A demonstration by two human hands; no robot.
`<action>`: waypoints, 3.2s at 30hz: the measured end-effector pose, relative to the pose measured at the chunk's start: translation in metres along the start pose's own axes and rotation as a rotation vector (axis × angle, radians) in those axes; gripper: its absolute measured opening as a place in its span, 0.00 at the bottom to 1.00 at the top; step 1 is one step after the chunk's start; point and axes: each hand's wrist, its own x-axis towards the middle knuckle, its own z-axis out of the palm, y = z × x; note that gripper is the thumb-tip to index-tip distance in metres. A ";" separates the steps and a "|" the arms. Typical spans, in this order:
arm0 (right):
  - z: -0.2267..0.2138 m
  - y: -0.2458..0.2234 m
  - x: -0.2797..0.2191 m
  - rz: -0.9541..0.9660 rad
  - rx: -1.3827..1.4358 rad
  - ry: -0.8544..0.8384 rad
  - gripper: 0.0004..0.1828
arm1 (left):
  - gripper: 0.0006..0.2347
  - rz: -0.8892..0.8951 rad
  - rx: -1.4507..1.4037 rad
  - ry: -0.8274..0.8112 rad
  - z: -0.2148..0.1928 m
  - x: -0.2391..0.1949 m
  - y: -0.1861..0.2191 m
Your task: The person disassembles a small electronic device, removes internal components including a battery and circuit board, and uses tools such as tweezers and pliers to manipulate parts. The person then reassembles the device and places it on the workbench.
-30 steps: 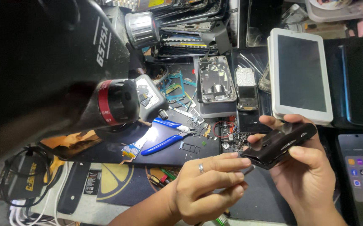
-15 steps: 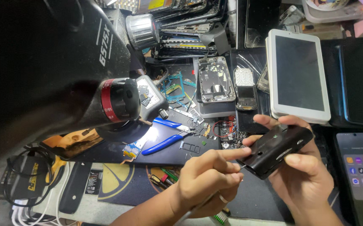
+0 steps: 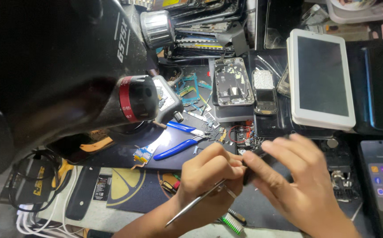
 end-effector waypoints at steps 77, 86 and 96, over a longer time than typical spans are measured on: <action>0.047 -0.013 -0.028 0.680 0.238 0.031 0.28 | 0.04 0.441 0.690 -0.056 0.036 -0.014 -0.013; 0.047 -0.012 -0.030 0.669 0.300 0.052 0.26 | 0.03 0.238 0.370 0.028 0.035 -0.013 -0.021; 0.051 -0.016 -0.033 0.658 0.246 0.065 0.24 | 0.07 0.309 0.600 -0.040 0.038 -0.011 -0.014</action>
